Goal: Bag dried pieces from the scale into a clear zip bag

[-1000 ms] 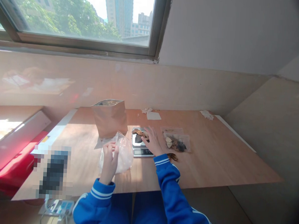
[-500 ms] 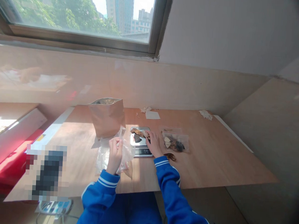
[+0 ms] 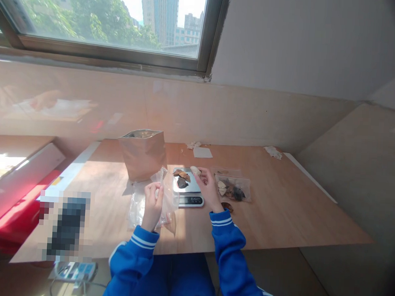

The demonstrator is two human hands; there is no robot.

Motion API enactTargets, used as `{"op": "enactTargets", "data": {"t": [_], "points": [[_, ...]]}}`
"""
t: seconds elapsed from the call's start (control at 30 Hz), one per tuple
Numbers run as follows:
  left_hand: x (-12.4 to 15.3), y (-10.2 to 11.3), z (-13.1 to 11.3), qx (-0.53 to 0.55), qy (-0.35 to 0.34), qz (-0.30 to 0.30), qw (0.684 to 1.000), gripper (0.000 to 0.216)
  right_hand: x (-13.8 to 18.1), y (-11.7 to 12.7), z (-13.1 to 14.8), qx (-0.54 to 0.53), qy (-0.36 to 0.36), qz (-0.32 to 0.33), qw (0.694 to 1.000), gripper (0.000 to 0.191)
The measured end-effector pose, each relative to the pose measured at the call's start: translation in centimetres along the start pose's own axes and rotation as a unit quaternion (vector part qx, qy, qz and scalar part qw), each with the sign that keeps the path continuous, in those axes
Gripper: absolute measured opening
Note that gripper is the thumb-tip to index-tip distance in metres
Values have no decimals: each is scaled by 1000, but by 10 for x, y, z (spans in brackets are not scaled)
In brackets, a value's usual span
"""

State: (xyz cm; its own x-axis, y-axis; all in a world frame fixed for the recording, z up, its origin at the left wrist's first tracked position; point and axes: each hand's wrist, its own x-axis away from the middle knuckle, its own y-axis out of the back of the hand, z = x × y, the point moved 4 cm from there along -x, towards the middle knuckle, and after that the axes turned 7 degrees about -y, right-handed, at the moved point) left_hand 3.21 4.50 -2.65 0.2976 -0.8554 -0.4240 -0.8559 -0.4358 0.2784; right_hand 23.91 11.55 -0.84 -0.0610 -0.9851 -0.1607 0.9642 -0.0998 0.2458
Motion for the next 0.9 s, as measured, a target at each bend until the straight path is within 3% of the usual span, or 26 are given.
{"op": "enactTargets", "data": {"t": [0.17, 0.3, 0.53, 0.7, 0.9], "points": [[0, -2, -3, -1, -25, 3, 1000, 26, 21, -22, 44, -118, -161, 208, 957, 39], [2, -1, -4, -7, -43, 11, 999, 24, 30, -30, 49, -17, -183, 280, 942, 25], [10, 0, -2, 1, -40, 19, 999, 27, 32, -26, 52, 194, -137, 247, 940, 21], [14, 3, 2, 20, -46, 38, 998, 29, 28, -23, 64, 314, -50, 186, 930, 23], [17, 3, 7, 70, -41, 64, 995, 25, 28, -22, 66, 370, -29, 131, 919, 17]]}}
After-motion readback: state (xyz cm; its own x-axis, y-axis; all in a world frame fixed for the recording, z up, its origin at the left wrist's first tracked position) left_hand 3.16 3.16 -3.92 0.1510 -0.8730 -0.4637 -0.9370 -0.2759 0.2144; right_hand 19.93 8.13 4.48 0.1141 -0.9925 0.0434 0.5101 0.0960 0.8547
